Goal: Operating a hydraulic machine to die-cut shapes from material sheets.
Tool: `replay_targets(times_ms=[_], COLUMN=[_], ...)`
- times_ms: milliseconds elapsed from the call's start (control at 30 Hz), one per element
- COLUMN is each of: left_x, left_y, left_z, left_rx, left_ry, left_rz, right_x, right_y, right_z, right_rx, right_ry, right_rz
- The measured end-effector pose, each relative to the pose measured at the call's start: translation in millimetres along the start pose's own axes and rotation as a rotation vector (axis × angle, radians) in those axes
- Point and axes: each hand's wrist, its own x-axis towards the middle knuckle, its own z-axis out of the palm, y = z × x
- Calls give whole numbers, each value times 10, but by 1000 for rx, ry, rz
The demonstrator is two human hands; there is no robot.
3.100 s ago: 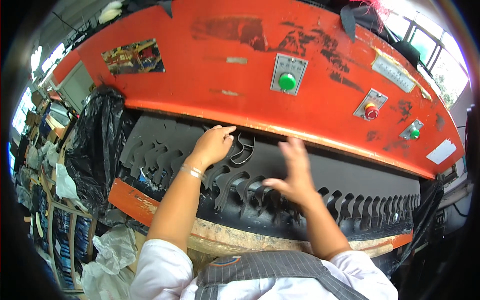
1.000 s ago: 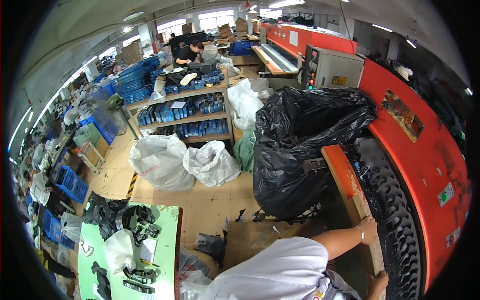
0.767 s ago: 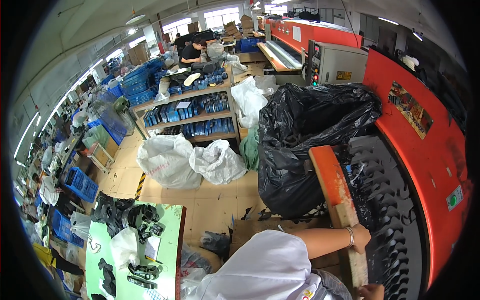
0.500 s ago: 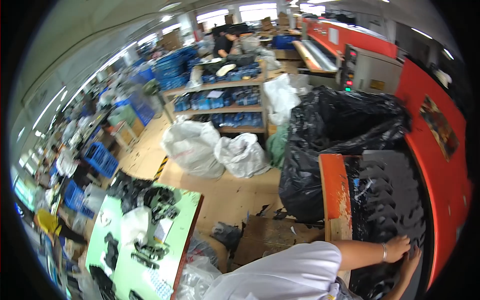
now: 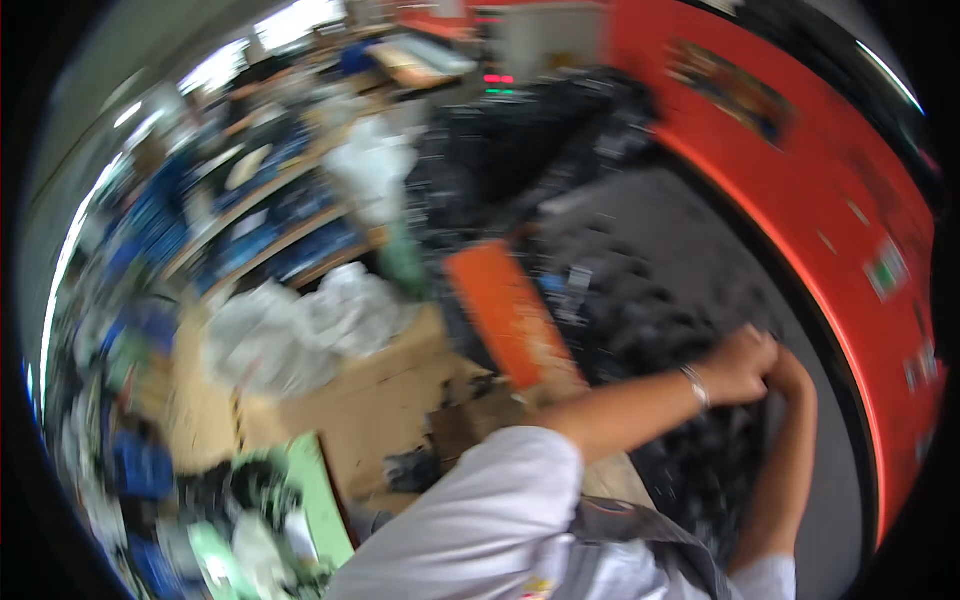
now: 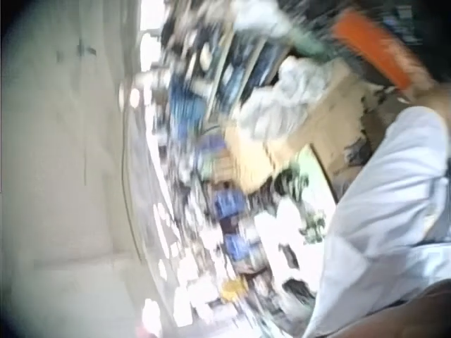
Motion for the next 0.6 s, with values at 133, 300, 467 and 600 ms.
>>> replay_targets(times_ms=[133,300,467,600], left_x=[-16,380,1003,1033], left_y=[-534,-742,-730,-849], left_z=[234,604,829,1040], left_rx=[-209,344,530,498], left_ry=[-141,-459,-658,-636], left_rz=[-199,-11,-174,-181], right_x=[3,-502,-580,-403], right_y=[-57,58,271,513], right_z=[-57,-579,-500,290], right_rx=[549,1445,490,265], right_ry=[283,817,557,509], right_rz=[119,-49,219,256])
